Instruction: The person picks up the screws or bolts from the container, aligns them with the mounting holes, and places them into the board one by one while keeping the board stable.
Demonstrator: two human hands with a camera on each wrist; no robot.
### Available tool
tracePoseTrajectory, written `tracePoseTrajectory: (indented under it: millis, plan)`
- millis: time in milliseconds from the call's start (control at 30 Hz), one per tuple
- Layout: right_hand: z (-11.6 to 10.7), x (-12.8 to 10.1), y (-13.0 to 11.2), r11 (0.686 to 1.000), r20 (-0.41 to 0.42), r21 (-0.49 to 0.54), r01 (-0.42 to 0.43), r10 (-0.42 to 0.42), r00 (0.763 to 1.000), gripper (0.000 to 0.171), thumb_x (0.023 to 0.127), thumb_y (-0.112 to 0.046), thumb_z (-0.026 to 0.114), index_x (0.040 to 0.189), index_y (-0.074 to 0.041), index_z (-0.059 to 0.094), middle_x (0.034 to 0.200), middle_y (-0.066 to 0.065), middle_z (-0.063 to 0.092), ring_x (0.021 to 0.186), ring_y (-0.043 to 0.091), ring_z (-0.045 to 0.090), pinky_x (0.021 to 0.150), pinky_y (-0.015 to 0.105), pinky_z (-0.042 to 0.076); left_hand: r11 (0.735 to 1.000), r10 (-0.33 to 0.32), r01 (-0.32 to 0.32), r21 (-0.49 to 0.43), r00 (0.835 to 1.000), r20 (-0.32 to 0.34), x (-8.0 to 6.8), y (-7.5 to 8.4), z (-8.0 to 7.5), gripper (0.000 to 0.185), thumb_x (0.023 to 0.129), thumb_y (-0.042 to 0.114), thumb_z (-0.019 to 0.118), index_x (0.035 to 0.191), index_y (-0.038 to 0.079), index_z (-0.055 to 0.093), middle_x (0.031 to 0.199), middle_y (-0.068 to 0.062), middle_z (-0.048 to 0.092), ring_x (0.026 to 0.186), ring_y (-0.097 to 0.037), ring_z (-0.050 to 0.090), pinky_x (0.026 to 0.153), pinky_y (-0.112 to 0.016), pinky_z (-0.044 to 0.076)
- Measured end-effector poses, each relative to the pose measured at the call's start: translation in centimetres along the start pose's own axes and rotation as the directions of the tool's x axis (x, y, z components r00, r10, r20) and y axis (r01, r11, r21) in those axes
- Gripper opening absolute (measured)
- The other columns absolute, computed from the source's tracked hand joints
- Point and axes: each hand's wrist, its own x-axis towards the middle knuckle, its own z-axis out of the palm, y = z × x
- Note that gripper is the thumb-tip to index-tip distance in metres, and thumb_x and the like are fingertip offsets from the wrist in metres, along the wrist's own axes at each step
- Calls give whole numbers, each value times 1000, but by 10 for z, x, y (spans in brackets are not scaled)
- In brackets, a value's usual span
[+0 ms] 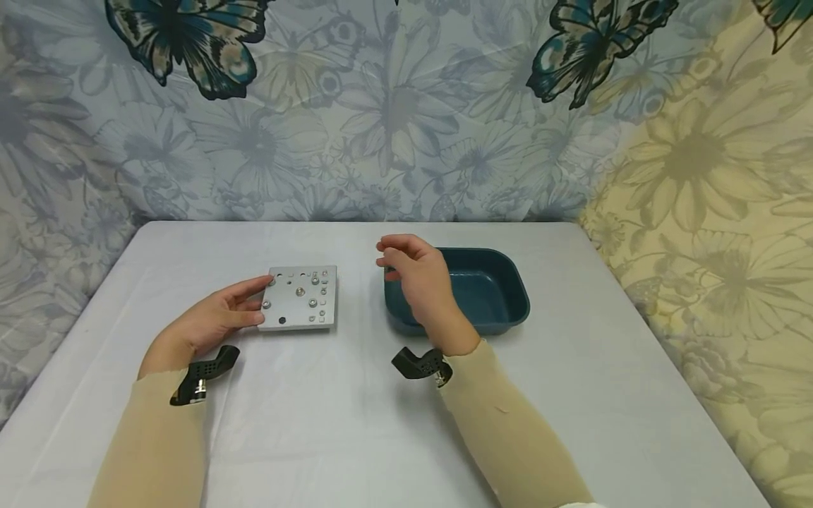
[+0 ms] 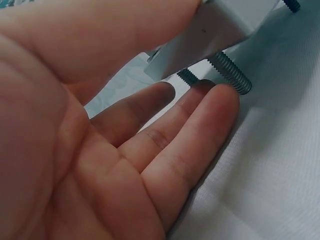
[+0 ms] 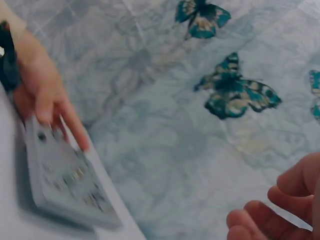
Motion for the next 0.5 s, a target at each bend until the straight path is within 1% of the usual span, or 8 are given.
tracePoseTrajectory:
  millis: [67, 100, 133, 233, 300, 400, 467, 500]
  plan:
    - [-14, -3, -3, 979, -7, -197, 50, -53, 999, 28, 99, -19, 61, 125, -12, 68, 123, 2, 65, 103, 19, 63, 84, 44, 52, 1000, 1, -1, 11, 1000, 9, 0, 1, 0, 88, 90, 14, 76, 160, 14, 24, 162, -16, 17, 137, -29, 37, 91, -22, 47]
    - [-21, -4, -4, 950, 0, -304, 70, -74, 997, 32, 100, -22, 60, 130, -14, 66, 128, 2, 63, 107, 19, 61, 87, 45, 50, 1000, 5, -5, 15, 1000, 18, 0, 2, -1, 87, 90, 13, 75, 160, 14, 23, 161, -18, 19, 136, -30, 39, 91, -22, 48]
    - [-27, -6, -6, 908, 13, -410, 84, -86, 996, 36, 100, -24, 59, 135, -16, 63, 134, 2, 59, 112, 19, 58, 90, 46, 49, 1000, 7, -8, 23, 1000, 23, 0, 3, -1, 87, 90, 12, 75, 160, 15, 23, 160, -20, 20, 135, -30, 40, 90, -23, 48]
    - [-40, -9, -9, 737, 40, -672, 72, -61, 997, 50, 102, -31, 57, 148, -16, 49, 148, 7, 45, 129, 27, 47, 100, 49, 42, 997, 12, -14, 70, 999, 34, -1, 7, -2, 87, 91, 11, 74, 161, 17, 22, 159, -24, 21, 137, -35, 38, 90, -23, 48]
    - [-46, -10, -9, 628, 46, -777, 53, -28, 999, 57, 101, -34, 57, 153, -15, 41, 154, 13, 37, 136, 34, 38, 105, 54, 35, 992, 1, -5, 124, 999, 34, -3, 9, -3, 86, 92, 13, 73, 161, 18, 22, 160, -23, 19, 141, -39, 30, 92, -24, 46]
    - [-53, -12, -8, 503, 23, -864, 14, 11, 1000, 65, 101, -38, 58, 156, -13, 36, 157, 19, 30, 141, 41, 29, 107, 62, 28, 978, -22, 14, 210, 999, 35, -7, 16, 1, 84, 94, 13, 70, 161, 19, 20, 160, -26, 18, 142, -43, 27, 101, -38, 41]
    - [-56, -13, -7, 426, 3, -905, -12, 36, 999, 69, 100, -41, 57, 157, -12, 33, 159, 22, 24, 143, 45, 22, 107, 66, 23, 943, -33, 28, 330, 999, 9, -11, 26, 7, 80, 97, 18, 67, 161, 17, 19, 160, -27, 16, 141, -44, 28, 105, -50, 37]
    - [-57, -14, -6, 393, -8, -919, -24, 43, 999, 71, 100, -44, 57, 158, -12, 31, 159, 24, 21, 144, 46, 18, 108, 66, 20, 918, -36, 38, 394, 999, -12, -14, 32, 11, 79, 98, 21, 65, 161, 16, 18, 160, -28, 14, 141, -46, 28, 106, -56, 33]
